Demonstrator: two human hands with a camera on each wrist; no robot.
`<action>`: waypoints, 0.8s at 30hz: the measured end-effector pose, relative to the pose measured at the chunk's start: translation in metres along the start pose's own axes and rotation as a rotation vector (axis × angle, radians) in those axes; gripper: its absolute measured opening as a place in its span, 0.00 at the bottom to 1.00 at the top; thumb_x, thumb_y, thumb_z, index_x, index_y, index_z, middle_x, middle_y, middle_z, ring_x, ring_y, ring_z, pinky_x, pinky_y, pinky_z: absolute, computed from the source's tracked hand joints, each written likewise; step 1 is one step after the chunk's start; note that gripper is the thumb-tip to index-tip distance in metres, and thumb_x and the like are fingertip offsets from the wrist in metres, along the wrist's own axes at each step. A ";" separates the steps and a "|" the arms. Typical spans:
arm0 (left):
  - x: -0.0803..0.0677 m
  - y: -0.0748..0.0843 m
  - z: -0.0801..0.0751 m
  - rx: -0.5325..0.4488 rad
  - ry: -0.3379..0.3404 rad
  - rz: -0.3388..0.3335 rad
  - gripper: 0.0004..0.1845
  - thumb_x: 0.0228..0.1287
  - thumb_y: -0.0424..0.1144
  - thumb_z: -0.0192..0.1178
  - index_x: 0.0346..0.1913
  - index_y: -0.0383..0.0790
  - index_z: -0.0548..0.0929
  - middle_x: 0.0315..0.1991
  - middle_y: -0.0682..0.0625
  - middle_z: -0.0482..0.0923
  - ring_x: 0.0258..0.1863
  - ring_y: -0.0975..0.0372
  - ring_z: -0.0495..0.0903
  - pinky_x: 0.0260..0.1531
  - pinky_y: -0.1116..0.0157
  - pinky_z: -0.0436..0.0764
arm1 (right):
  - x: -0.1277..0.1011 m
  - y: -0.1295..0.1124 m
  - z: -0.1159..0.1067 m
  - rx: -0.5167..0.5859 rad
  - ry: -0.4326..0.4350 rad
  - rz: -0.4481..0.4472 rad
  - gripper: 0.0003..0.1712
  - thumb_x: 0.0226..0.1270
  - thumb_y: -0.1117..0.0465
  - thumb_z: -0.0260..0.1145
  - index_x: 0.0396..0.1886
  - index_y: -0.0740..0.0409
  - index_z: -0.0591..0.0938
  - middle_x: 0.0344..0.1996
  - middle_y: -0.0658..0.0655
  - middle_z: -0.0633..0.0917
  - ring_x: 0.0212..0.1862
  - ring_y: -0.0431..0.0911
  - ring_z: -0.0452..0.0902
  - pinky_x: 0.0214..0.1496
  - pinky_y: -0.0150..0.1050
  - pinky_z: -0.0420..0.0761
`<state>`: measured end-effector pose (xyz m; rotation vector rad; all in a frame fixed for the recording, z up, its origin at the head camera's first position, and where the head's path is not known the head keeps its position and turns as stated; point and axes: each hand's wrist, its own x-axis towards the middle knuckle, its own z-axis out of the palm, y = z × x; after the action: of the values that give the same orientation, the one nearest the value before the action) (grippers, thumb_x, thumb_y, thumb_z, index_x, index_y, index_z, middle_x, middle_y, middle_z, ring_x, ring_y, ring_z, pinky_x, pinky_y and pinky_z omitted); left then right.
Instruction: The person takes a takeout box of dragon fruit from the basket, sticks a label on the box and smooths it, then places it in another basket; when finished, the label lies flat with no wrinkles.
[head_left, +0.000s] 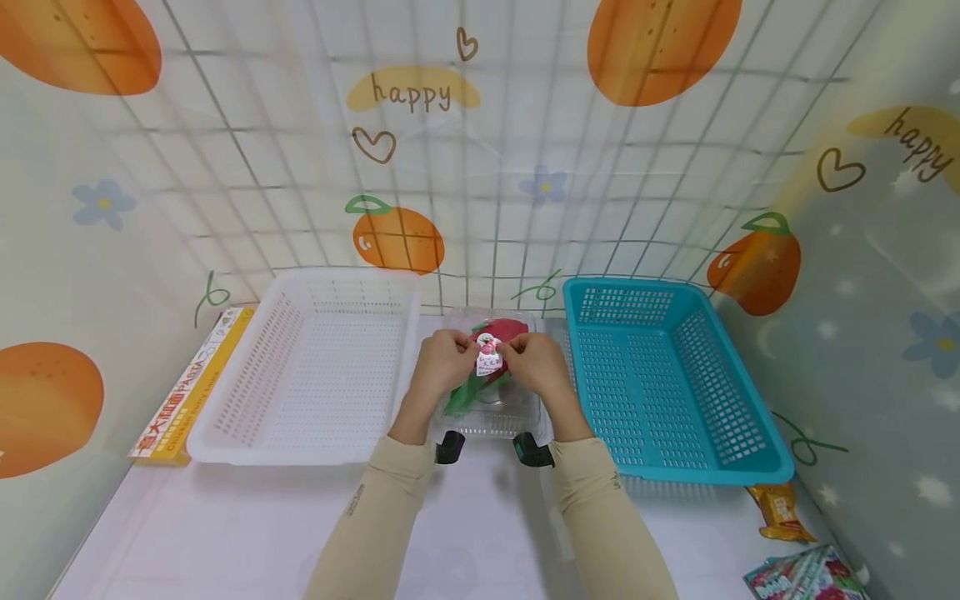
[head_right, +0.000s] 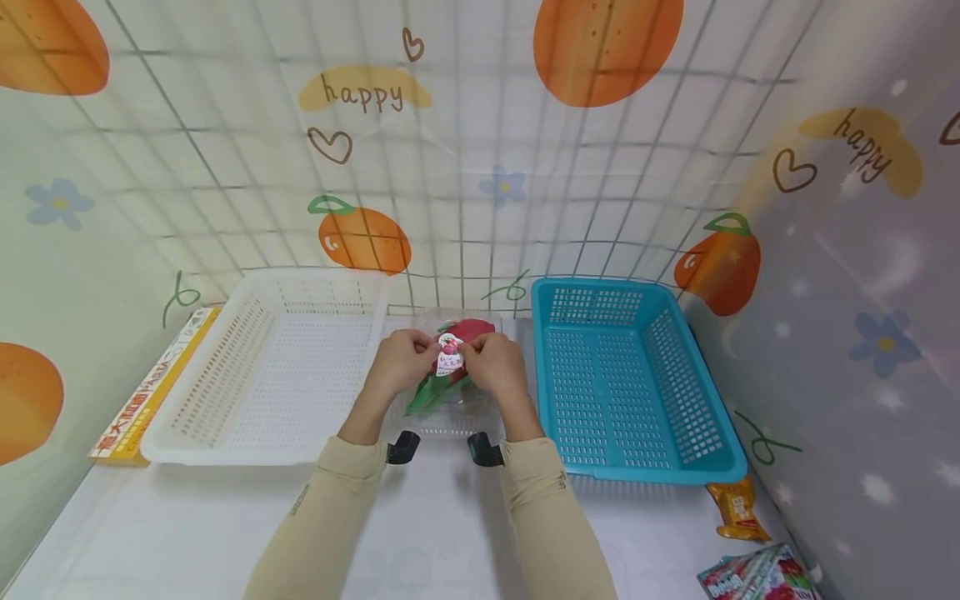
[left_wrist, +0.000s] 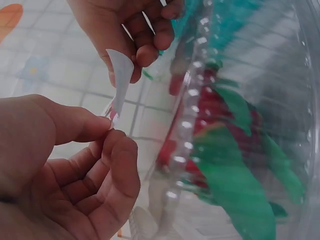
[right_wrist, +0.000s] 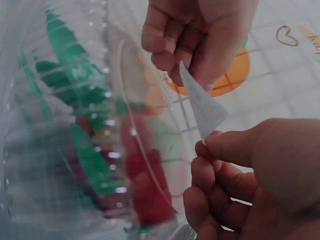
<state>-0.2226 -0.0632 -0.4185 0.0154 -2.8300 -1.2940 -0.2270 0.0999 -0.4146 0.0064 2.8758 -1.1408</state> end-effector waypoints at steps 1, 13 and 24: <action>0.001 0.000 0.001 0.011 0.001 -0.002 0.11 0.67 0.39 0.60 0.35 0.35 0.87 0.28 0.45 0.86 0.24 0.60 0.79 0.21 0.69 0.74 | 0.001 0.000 0.001 -0.008 0.000 -0.002 0.17 0.73 0.51 0.66 0.37 0.61 0.89 0.29 0.57 0.87 0.32 0.48 0.78 0.28 0.33 0.72; 0.005 0.004 0.004 0.100 -0.007 -0.051 0.11 0.68 0.39 0.59 0.34 0.36 0.87 0.31 0.44 0.87 0.25 0.59 0.78 0.20 0.70 0.71 | 0.005 0.001 0.006 -0.075 0.011 0.004 0.17 0.72 0.51 0.65 0.29 0.58 0.89 0.27 0.55 0.87 0.28 0.46 0.76 0.25 0.33 0.69; 0.006 0.005 0.006 0.140 -0.010 -0.066 0.11 0.68 0.39 0.58 0.33 0.37 0.88 0.32 0.43 0.87 0.27 0.57 0.79 0.21 0.68 0.72 | 0.006 0.001 0.010 -0.121 0.018 0.029 0.18 0.72 0.50 0.65 0.27 0.57 0.88 0.26 0.55 0.88 0.26 0.46 0.76 0.23 0.33 0.69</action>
<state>-0.2285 -0.0560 -0.4184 0.1067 -2.9463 -1.1067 -0.2327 0.0934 -0.4226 0.0535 2.9449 -0.9653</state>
